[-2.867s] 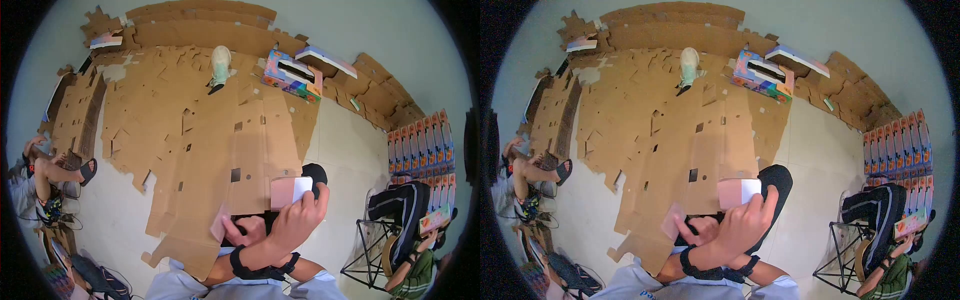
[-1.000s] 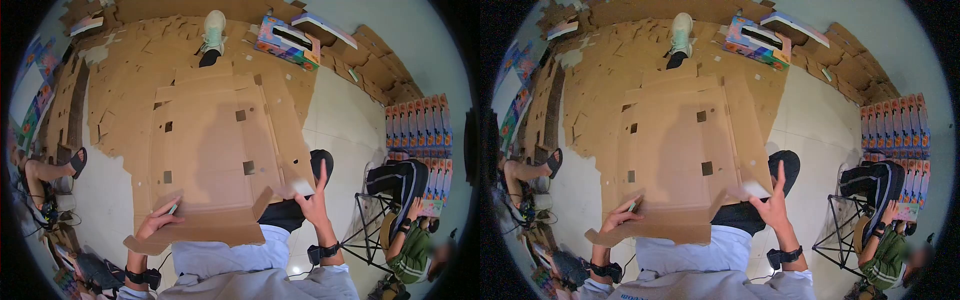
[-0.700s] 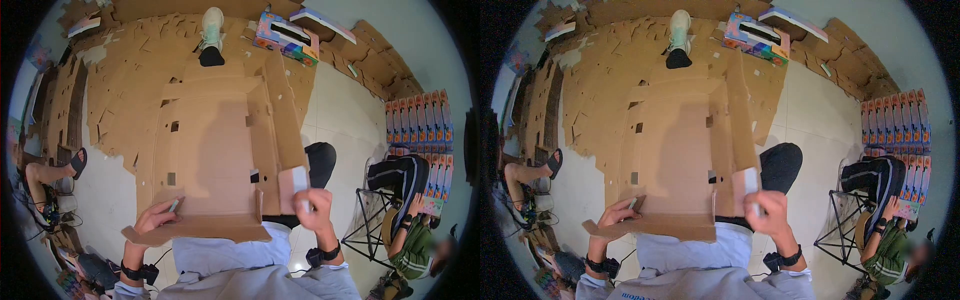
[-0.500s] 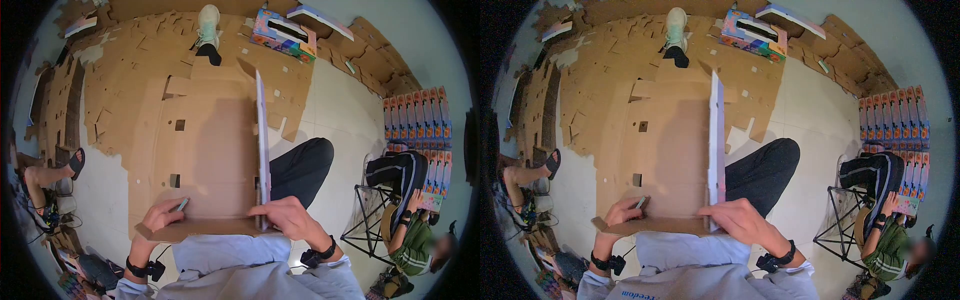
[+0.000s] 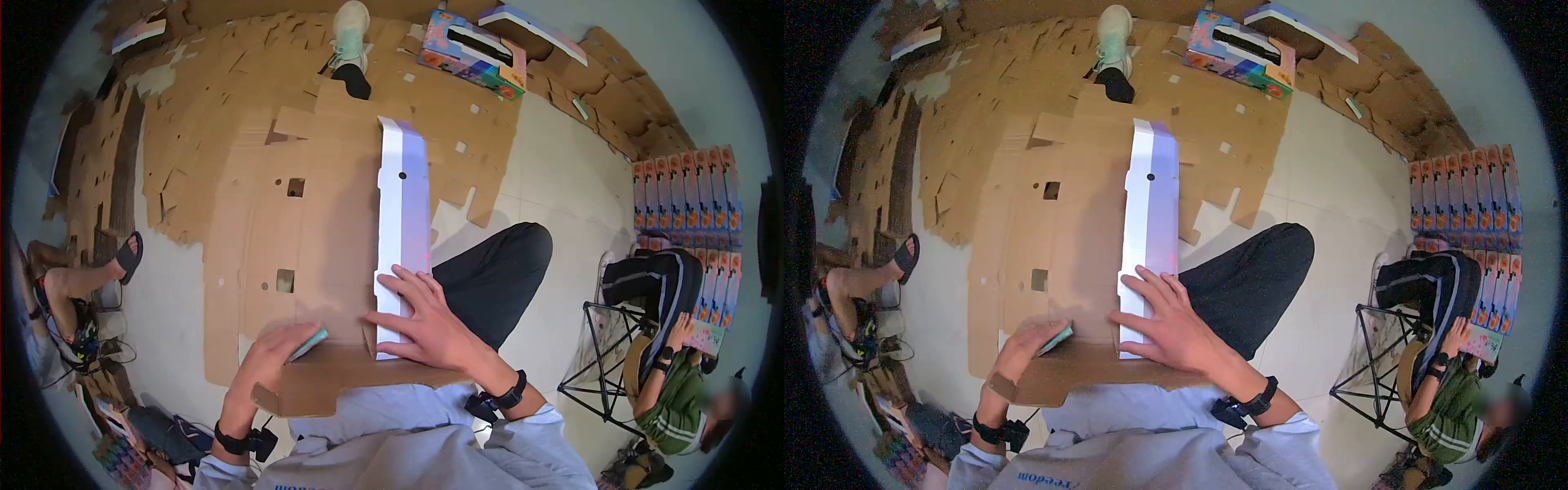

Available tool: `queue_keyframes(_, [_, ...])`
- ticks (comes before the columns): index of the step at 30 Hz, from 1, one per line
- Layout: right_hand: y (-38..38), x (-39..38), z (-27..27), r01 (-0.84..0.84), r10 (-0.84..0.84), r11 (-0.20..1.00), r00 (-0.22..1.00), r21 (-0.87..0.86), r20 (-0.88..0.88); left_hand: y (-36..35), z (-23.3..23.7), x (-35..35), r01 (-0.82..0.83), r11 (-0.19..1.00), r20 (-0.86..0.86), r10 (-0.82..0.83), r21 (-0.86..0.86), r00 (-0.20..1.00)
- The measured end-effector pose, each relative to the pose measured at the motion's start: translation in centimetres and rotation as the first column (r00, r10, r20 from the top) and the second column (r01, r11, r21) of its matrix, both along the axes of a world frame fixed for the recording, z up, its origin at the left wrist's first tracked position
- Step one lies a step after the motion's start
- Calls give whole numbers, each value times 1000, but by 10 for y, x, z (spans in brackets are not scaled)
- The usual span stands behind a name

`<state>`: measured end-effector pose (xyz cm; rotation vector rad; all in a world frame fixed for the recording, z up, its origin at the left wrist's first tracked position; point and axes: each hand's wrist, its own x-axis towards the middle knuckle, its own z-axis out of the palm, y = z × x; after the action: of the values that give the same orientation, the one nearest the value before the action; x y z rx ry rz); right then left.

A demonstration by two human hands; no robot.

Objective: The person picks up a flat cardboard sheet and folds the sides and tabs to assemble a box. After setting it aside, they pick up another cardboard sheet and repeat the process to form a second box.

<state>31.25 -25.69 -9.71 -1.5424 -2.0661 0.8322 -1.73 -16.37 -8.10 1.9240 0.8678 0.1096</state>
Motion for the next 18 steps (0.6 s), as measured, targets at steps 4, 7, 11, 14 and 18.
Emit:
queue_keyframes(4, [-3,-7,-14,4,-11,999,992,53,125,13,-14,-59,5,951,-250,76,309,965])
queue_keyframes(7, [-16,-15,-26,382,-382,922,924,69,-1,28,-45,-153,-63,833,-553,419,549,720])
queue_keyframes(11, [-29,-18,-38,567,-673,727,699,-387,-241,18,-78,-268,-388,921,-494,357,42,793])
queue_keyframes(14, [-36,-13,-55,459,-691,711,598,-533,-406,1,-80,-282,-504,829,-196,467,-242,862])
queue_keyframes(18, [-36,-13,-44,432,-652,731,671,-528,-353,-3,-75,-225,-782,608,-226,750,-134,622])
